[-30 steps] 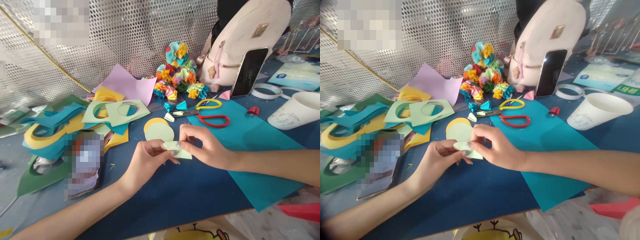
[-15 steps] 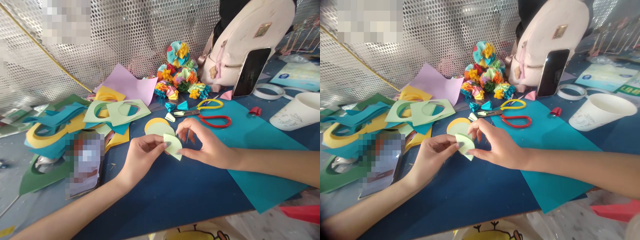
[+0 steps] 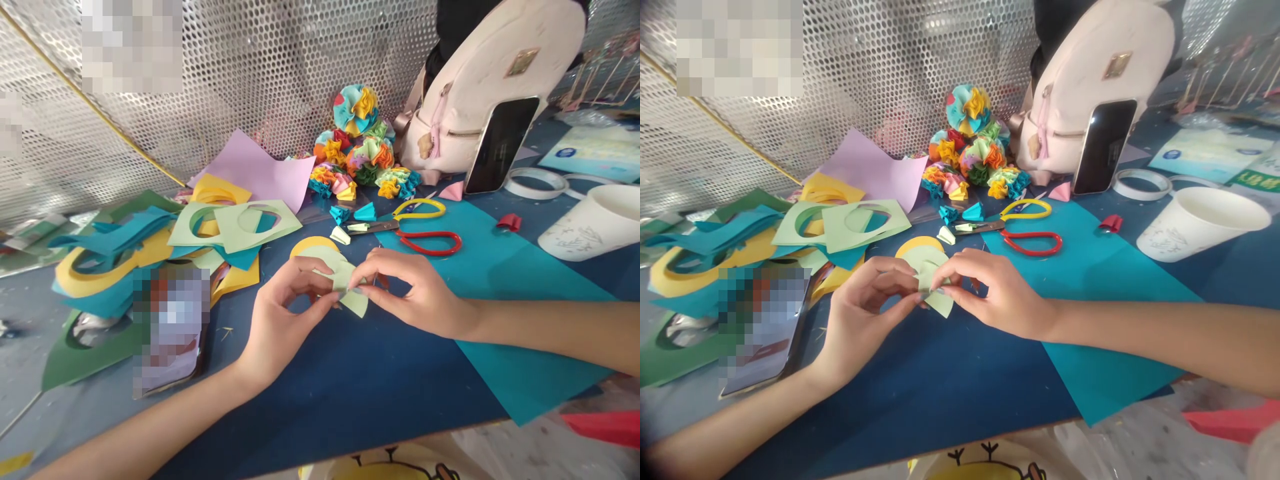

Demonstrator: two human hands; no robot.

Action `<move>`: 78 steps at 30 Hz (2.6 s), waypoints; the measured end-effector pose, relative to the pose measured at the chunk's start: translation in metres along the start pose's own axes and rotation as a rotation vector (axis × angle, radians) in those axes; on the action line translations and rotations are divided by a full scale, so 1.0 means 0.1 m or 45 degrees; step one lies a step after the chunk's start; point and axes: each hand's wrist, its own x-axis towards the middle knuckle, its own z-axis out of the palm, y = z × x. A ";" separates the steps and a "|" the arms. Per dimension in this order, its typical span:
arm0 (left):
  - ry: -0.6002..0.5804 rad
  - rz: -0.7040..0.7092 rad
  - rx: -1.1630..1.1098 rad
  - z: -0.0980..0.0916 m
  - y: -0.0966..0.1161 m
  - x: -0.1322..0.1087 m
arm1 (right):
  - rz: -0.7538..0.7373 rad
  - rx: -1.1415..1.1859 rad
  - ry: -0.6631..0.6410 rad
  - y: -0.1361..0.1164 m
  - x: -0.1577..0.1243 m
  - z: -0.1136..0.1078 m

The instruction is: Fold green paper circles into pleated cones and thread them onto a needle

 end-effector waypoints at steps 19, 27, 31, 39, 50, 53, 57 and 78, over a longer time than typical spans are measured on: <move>-0.016 0.168 0.166 0.00 0.02 -0.06 | -0.065 -0.089 0.097 0.07 -0.02 -0.01; 0.009 0.169 0.050 -0.03 -0.04 0.02 | 0.030 -0.140 0.021 0.07 -0.04 0.01; -0.030 0.003 -0.034 0.00 -0.02 0.04 | 0.108 -0.111 -0.079 0.07 -0.02 0.02; -0.088 -0.195 -0.186 0.06 0.01 0.03 | 0.224 0.028 -0.281 0.08 0.03 0.01; -0.183 -0.222 -0.249 0.03 -0.06 0.04 | 0.370 0.168 -0.318 0.09 0.03 -0.02; -0.170 -0.153 -0.240 0.02 -0.07 0.04 | 0.343 0.129 -0.355 0.11 0.03 -0.01; -0.209 -0.037 -0.149 0.01 -0.08 0.04 | 0.305 0.095 -0.357 0.11 0.02 -0.01; -0.042 -0.451 -0.354 0.12 0.02 -0.05 | 0.238 0.068 -0.379 0.11 0.02 0.00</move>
